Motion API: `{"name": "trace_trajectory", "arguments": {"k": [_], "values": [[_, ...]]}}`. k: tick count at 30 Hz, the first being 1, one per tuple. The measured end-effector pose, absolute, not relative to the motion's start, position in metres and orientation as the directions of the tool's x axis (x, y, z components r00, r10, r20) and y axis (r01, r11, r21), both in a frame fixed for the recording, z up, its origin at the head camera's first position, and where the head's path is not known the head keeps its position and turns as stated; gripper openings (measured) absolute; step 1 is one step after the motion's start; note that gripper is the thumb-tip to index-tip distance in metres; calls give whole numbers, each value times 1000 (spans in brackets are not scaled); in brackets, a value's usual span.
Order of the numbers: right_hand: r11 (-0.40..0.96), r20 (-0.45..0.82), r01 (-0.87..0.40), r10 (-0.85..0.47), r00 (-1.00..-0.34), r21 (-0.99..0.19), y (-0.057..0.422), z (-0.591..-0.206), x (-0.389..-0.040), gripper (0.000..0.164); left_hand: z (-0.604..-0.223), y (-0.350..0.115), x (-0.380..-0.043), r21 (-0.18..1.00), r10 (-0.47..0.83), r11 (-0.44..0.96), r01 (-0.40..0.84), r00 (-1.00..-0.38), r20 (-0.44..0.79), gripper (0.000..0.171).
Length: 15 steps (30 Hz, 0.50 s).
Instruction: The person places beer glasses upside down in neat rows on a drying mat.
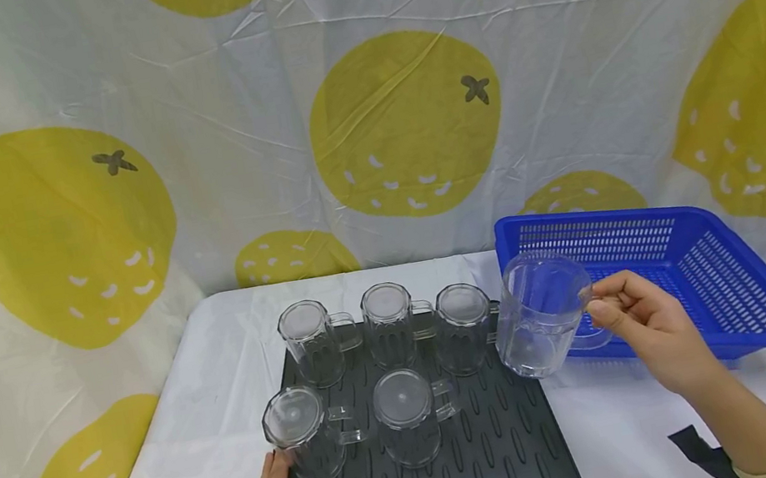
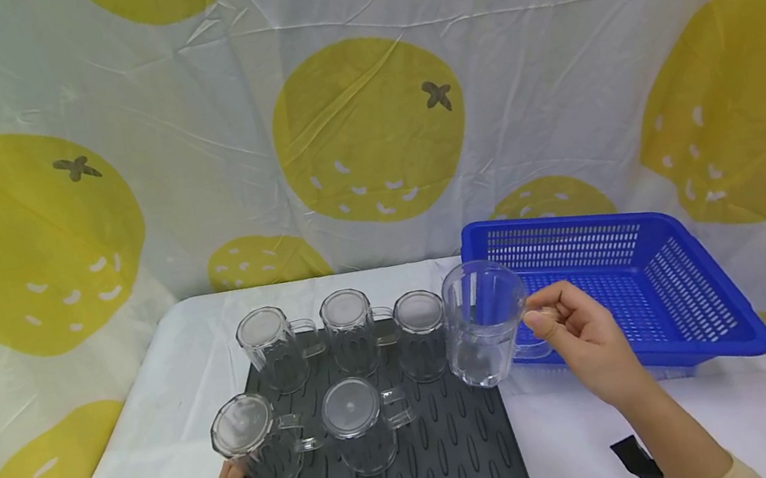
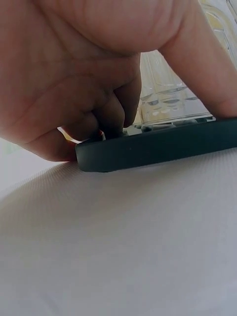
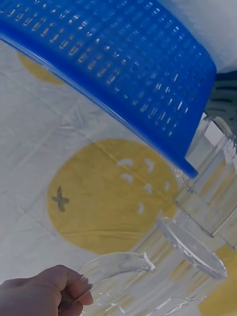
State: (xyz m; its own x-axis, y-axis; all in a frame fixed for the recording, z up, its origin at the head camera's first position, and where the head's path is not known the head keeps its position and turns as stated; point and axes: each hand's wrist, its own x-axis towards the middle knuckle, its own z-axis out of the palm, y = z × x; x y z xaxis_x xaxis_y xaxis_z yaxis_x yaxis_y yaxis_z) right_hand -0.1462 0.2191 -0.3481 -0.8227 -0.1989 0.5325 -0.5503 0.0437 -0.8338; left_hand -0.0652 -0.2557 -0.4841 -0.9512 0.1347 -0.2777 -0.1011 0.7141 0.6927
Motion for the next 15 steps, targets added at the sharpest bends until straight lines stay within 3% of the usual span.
{"name": "trace_trajectory", "arguments": {"k": [9,15], "values": [[-26,555,-569,-260,-790,-822,211,-353,-147,15,-483,-256,-65,694,139,715,-88,-955,-263,113],[3,539,-560,-273,-797,-828,206,-355,-147,13,-480,-256,-63,692,140,716,-93,-952,-272,112]]}}
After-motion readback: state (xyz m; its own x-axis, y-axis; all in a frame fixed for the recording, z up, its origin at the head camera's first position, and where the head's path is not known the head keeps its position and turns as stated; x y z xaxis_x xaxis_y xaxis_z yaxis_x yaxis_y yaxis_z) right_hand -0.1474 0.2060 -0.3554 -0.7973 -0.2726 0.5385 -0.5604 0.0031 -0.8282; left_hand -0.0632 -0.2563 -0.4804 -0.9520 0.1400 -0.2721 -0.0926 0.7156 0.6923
